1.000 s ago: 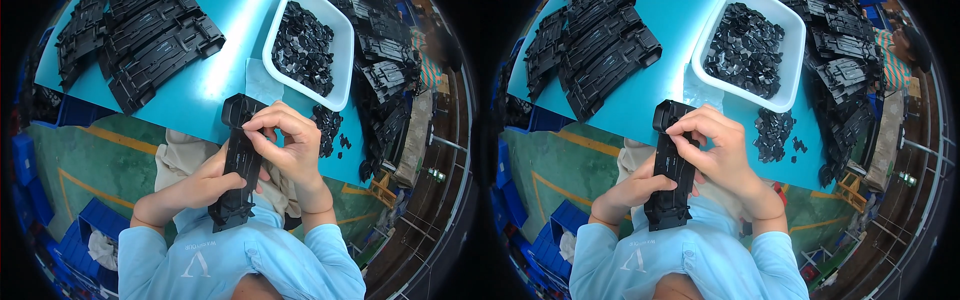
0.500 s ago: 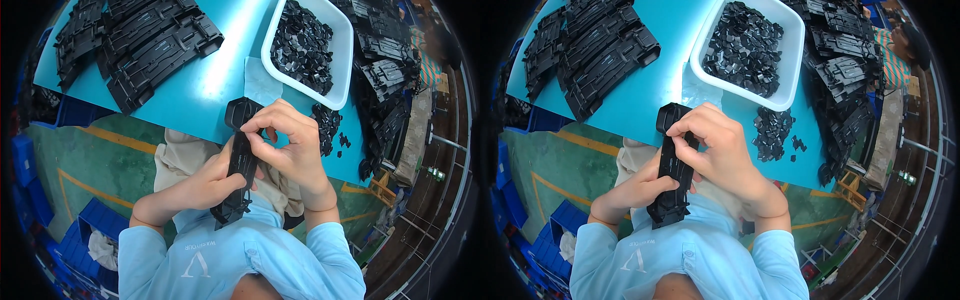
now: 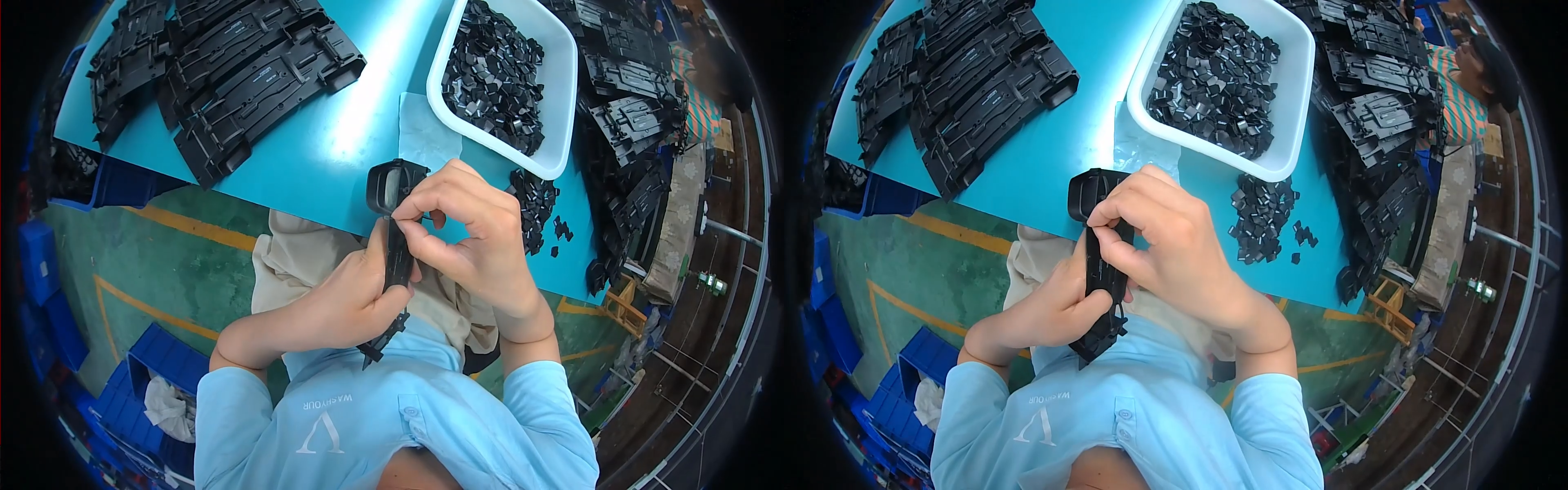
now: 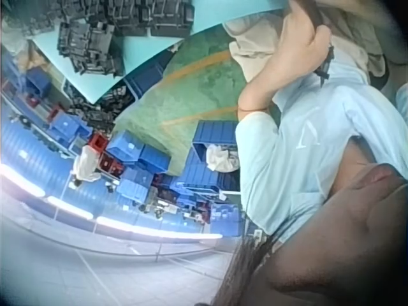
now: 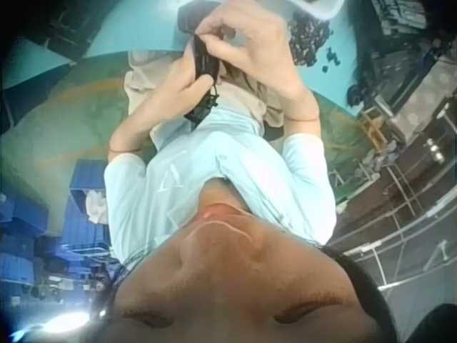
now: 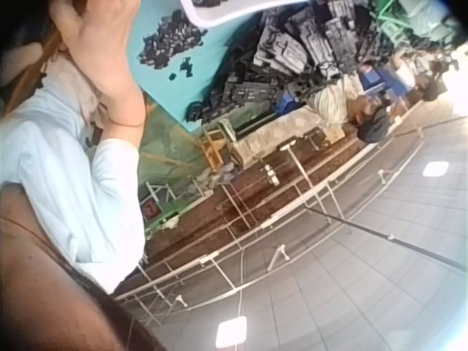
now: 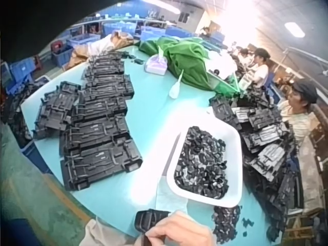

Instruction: The person repeatedly picks up plastic toy car chassis and attaches small black plastic pieces onto them by hand.

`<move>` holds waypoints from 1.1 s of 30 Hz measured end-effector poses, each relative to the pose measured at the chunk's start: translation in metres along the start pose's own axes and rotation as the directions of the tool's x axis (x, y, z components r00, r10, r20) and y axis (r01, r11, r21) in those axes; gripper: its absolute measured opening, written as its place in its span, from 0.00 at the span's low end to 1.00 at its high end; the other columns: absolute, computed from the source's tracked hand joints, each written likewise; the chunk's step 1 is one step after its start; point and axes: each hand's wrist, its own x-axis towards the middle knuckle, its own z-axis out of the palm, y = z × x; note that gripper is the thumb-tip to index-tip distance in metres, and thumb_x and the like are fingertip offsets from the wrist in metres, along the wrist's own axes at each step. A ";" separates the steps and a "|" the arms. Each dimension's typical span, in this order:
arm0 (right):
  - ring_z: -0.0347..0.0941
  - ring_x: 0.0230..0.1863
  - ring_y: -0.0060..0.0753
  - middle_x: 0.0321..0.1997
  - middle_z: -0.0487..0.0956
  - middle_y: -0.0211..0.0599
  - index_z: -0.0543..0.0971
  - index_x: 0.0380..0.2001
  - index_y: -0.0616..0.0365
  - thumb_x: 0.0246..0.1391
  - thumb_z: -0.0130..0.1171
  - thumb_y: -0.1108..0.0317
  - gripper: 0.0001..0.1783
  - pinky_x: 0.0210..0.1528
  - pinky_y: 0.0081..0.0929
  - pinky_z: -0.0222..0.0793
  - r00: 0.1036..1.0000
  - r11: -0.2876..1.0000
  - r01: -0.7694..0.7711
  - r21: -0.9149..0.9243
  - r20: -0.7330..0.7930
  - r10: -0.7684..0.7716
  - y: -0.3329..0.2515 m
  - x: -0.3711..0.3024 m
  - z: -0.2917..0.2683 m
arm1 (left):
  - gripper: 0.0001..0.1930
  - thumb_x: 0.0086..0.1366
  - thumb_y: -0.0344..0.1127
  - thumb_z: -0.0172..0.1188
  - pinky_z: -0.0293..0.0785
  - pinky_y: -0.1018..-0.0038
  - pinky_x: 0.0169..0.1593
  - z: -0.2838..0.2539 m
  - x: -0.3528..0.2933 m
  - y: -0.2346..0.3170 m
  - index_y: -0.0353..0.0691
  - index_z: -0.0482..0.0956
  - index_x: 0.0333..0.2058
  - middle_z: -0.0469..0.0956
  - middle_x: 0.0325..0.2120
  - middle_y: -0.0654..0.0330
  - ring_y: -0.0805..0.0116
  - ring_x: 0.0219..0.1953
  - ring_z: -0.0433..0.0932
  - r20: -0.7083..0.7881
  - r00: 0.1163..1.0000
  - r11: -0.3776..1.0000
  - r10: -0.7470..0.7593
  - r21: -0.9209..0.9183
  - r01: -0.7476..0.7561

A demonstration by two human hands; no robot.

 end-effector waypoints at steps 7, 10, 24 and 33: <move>0.70 0.28 0.27 0.28 0.79 0.34 0.80 0.26 0.62 0.39 0.64 0.82 0.08 0.27 0.20 0.67 1.000 1.000 0.006 0.022 -0.009 -0.006 0.001 -0.003 0.002 | 0.22 0.57 0.25 0.47 0.73 0.63 0.35 0.002 -0.001 -0.008 0.26 0.52 0.50 0.73 0.32 0.48 0.51 0.31 0.77 0.003 1.000 0.999 0.030 0.024 -0.030; 0.73 0.30 0.34 0.28 0.77 0.35 0.80 0.28 0.61 0.40 0.64 0.81 0.08 0.30 0.28 0.70 1.000 0.999 -0.025 0.044 0.010 0.025 -0.004 -0.003 -0.003 | 0.23 0.57 0.25 0.47 0.74 0.63 0.36 0.000 -0.001 -0.006 0.26 0.52 0.50 0.74 0.32 0.48 0.53 0.31 0.77 0.005 1.000 0.999 0.028 0.040 -0.029; 0.67 0.29 0.18 0.35 0.79 0.31 0.83 0.37 0.63 0.43 0.67 0.79 0.13 0.34 0.17 0.65 0.843 0.956 -0.285 0.067 -0.457 0.283 0.037 -0.069 -0.075 | 0.15 0.57 0.27 0.59 0.73 0.78 0.43 -0.160 0.011 0.074 0.32 0.74 0.44 0.78 0.37 0.60 0.74 0.38 0.77 -0.509 0.861 1.000 -0.013 -0.008 0.011; 0.68 0.33 0.19 0.42 0.78 0.31 0.83 0.39 0.57 0.48 0.65 0.75 0.12 0.33 0.15 0.64 0.504 0.773 -0.579 -0.259 -0.859 0.089 0.104 -0.147 -0.145 | 0.32 0.65 0.46 0.60 0.63 0.81 0.48 -0.315 0.022 0.075 0.40 0.63 0.64 0.72 0.55 0.55 0.68 0.48 0.71 -0.784 0.595 0.690 0.177 0.530 0.493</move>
